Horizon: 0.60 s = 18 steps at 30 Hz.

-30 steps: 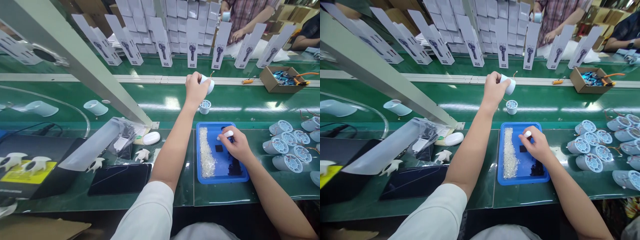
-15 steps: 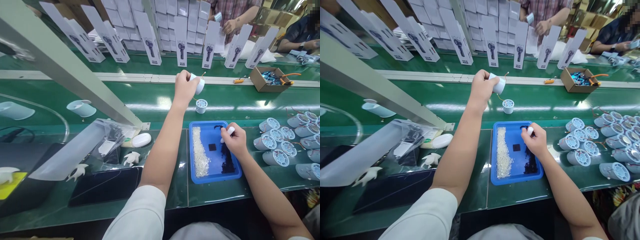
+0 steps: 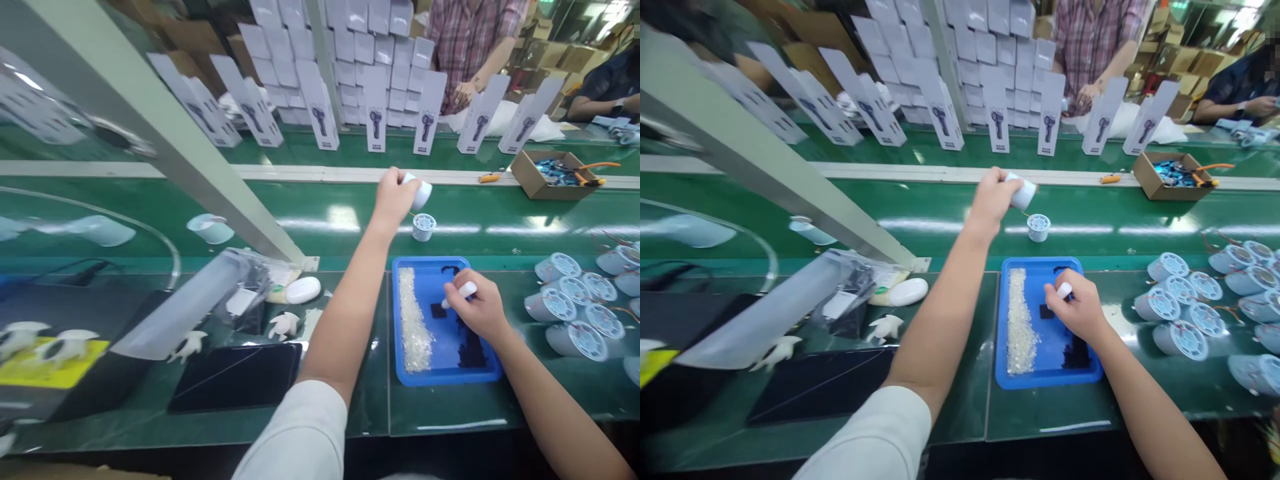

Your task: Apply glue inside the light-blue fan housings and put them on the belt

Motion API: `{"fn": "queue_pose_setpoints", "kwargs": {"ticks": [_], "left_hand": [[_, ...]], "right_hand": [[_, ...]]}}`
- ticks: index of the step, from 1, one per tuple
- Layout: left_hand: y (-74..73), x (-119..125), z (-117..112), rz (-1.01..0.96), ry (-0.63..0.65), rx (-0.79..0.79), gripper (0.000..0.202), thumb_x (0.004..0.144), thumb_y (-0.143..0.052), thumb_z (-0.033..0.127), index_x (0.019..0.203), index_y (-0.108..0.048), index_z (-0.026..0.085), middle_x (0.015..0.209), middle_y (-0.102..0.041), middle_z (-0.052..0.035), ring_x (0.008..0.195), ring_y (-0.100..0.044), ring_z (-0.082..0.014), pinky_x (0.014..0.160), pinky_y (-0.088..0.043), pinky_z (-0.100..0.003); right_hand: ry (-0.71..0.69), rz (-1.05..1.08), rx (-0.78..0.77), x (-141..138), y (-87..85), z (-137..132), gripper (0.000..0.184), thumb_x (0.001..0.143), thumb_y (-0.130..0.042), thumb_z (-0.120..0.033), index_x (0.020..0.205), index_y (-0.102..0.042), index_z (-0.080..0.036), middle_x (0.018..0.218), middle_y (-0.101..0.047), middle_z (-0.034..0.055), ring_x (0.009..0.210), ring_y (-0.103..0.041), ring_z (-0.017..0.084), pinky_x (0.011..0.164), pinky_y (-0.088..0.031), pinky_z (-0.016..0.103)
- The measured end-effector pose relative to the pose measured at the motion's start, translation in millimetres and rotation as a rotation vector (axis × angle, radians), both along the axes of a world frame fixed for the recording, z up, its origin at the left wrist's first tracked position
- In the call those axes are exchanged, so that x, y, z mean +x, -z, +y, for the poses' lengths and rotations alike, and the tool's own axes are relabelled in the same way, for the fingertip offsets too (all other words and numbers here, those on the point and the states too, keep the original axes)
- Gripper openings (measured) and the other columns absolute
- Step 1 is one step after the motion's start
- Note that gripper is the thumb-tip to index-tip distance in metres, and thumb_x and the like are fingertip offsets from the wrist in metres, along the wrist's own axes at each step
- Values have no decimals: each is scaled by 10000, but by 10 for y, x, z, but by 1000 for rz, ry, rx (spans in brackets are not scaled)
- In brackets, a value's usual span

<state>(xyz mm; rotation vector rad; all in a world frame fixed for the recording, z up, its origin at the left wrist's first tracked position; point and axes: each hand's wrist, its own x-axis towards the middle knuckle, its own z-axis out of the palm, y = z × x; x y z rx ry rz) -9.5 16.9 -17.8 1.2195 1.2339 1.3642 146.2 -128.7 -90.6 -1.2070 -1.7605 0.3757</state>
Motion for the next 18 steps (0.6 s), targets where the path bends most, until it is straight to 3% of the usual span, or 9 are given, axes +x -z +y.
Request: {"fn": "queue_pose_setpoints", "kwargs": {"ticks": [1, 3, 5, 8, 13, 18], "left_hand": [[-21, 24, -27, -37, 26, -53, 232, 809, -572, 108, 668, -405, 186, 709, -447, 30, 695, -452, -97, 677, -395, -226], [-47, 77, -75, -141, 92, -160, 201, 820, -568, 124, 691, -426, 183, 698, -470, 35, 652, -451, -89, 628, -378, -218], [-52, 125, -105, -245, 163, -235, 200, 831, -574, 152, 710, -420, 191, 680, -480, 37, 626, -472, -93, 611, -385, -227], [-33, 177, -130, -306, 202, -266, 239, 831, -607, 173, 707, -404, 193, 669, -489, 36, 604, -478, -90, 608, -387, -241], [36, 221, -139, -265, 247, -239, 278, 804, -675, 229, 726, -411, 190, 696, -480, 37, 598, -452, -77, 617, -379, -246], [106, 249, -126, -156, 309, -197, 254, 797, -676, 262, 748, -437, 192, 716, -505, 35, 596, -456, -80, 627, -388, -247]], "right_hand": [[-52, -13, -26, 2, -1, -11, 292, 813, -614, -291, 574, -453, -239, 528, -542, -29, 472, -493, 123, 485, -419, 269], [-22, 57, -23, 22, 12, -13, 271, 823, -638, -318, 596, -513, -238, 542, -573, -23, 477, -537, 132, 490, -442, 272], [118, 216, -13, 49, 29, 5, 187, 819, -669, -358, 706, -574, -243, 584, -609, -29, 450, -562, 136, 484, -468, 282], [235, 431, 30, 70, 35, 34, 239, 778, -715, -458, 819, -603, -250, 719, -658, -5, 533, -640, 163, 546, -540, 315], [215, 611, 16, 64, 49, 42, 286, 766, -746, -462, 898, -619, -242, 838, -695, 17, 671, -702, 180, 743, -598, 386], [203, 672, 2, 84, 118, 48, 278, 830, -691, -456, 998, -640, -240, 963, -724, 54, 862, -734, 216, 839, -593, 424]]}}
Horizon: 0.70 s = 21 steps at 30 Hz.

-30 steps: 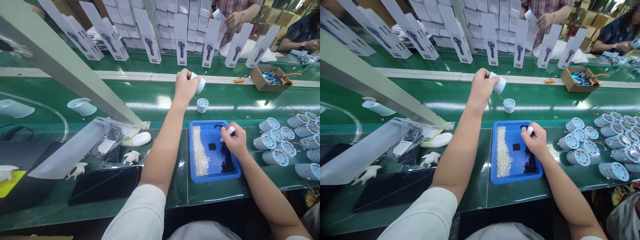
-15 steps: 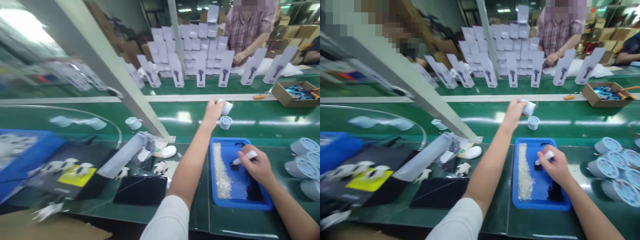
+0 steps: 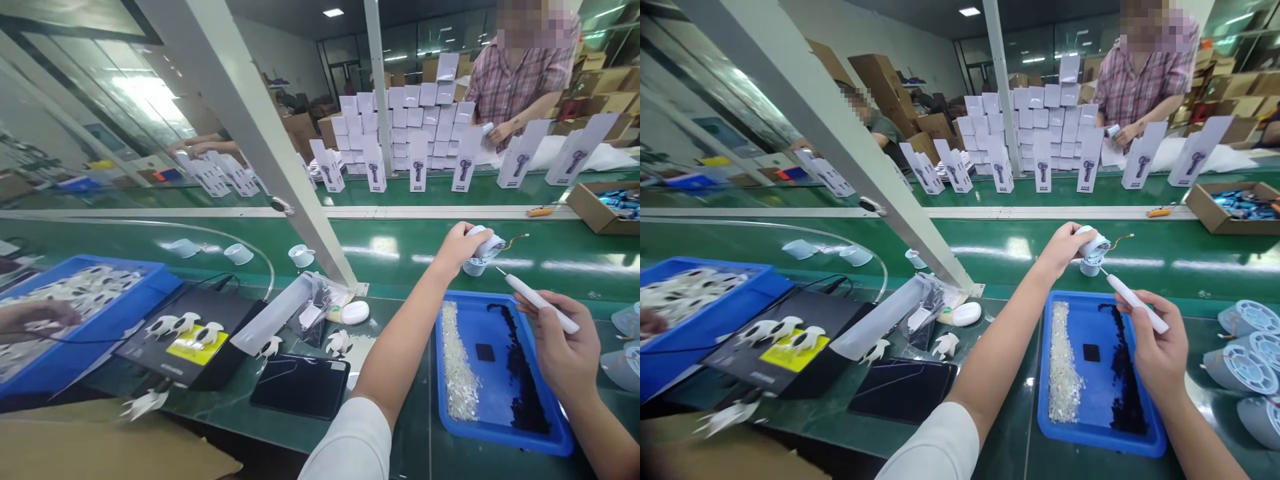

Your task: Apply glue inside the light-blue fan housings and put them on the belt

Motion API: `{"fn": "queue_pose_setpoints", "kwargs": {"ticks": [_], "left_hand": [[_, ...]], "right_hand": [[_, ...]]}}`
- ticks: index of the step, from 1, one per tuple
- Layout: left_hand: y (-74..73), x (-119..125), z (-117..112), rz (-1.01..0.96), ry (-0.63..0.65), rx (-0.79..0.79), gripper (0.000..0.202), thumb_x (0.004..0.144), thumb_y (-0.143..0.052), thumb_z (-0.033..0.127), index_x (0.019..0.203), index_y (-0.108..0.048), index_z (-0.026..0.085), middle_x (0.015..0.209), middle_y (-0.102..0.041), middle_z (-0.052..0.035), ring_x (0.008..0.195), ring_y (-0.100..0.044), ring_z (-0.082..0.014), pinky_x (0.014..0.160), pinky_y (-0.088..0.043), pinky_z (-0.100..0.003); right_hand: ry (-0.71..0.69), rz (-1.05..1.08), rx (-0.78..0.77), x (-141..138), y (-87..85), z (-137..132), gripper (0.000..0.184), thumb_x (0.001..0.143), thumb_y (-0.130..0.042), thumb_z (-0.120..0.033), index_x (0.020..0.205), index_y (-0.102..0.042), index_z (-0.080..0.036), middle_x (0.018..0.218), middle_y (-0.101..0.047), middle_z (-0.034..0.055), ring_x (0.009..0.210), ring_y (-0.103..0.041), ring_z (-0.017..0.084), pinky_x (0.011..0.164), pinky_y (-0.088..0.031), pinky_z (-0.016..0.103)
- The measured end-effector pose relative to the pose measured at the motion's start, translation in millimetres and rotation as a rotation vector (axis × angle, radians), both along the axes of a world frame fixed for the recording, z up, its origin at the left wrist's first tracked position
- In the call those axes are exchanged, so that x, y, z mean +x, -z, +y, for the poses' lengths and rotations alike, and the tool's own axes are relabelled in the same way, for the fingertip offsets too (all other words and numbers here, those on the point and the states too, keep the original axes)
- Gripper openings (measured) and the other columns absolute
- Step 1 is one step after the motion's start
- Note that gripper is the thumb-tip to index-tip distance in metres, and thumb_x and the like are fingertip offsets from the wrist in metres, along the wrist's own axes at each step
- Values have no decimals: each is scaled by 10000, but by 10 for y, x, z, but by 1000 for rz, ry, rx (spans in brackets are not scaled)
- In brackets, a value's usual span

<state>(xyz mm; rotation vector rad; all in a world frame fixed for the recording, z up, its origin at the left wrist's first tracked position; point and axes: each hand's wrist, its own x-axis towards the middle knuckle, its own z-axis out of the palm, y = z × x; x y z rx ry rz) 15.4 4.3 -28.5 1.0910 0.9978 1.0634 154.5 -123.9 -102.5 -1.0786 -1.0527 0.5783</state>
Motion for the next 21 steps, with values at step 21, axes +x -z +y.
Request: {"fn": "queue_pose_setpoints", "kwargs": {"ticks": [21], "left_hand": [[-118, 8, -168, 103, 172, 11, 147, 815, -644, 251, 760, -530, 178, 739, -542, 32, 621, -505, -82, 601, -435, -226]], "right_hand": [[-4, -121, -48, -32, -85, -27, 322, 892, -579, -504, 1064, -605, -233, 993, -776, 102, 862, -752, 243, 812, -611, 427]]}}
